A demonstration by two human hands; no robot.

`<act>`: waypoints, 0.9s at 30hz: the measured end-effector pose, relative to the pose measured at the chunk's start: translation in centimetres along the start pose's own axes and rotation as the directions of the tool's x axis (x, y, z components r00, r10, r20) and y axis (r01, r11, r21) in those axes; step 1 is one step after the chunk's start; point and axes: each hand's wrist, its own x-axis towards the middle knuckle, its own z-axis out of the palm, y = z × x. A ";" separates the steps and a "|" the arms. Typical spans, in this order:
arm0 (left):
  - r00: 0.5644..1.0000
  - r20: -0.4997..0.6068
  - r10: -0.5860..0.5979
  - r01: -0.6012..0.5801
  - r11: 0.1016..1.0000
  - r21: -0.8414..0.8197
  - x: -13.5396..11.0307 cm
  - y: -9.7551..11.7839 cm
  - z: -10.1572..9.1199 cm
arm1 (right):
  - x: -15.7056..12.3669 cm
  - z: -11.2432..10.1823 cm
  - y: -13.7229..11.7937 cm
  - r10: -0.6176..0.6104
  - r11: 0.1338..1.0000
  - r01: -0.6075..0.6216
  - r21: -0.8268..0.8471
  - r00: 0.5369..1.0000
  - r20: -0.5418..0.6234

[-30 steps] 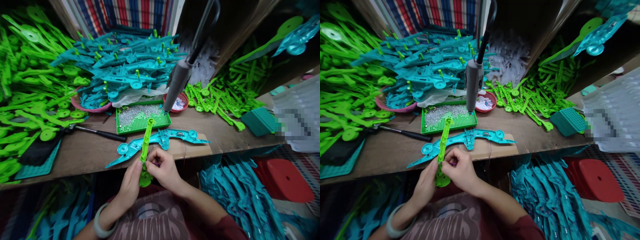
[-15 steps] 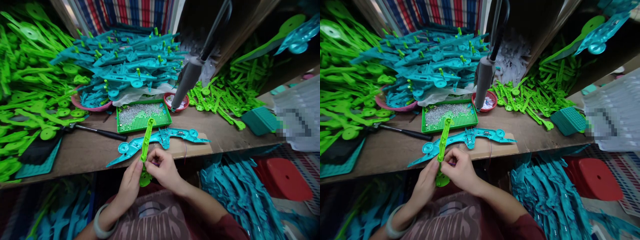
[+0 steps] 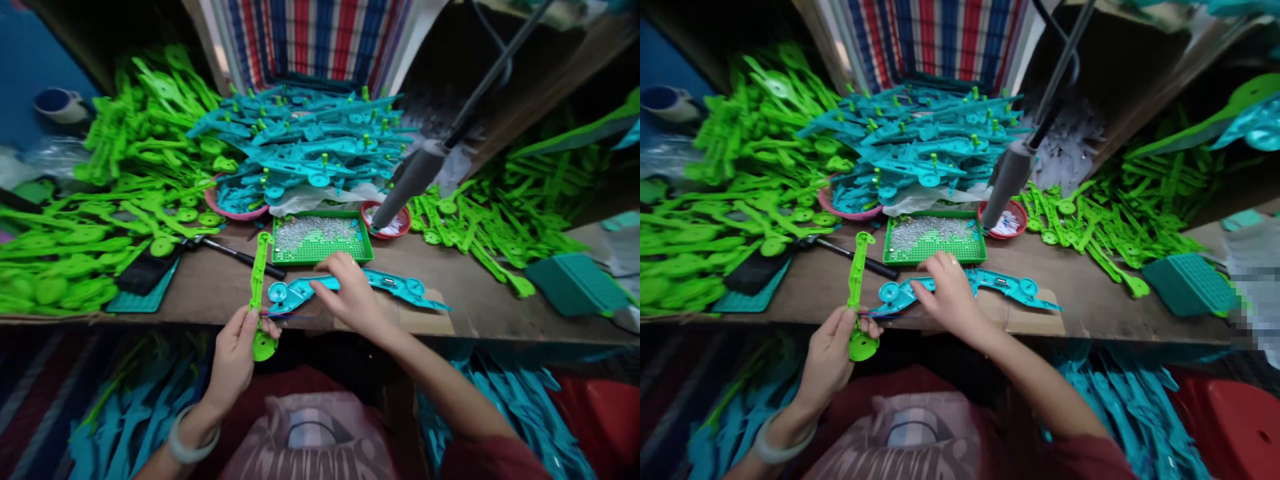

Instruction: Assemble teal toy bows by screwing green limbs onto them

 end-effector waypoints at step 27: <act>0.961 -0.248 -0.124 0.121 0.992 -0.027 2.0 1.3 -4.0 | -0.7 -7.5 6.8 0.105 0.849 0.066 -0.525 0.952 0.289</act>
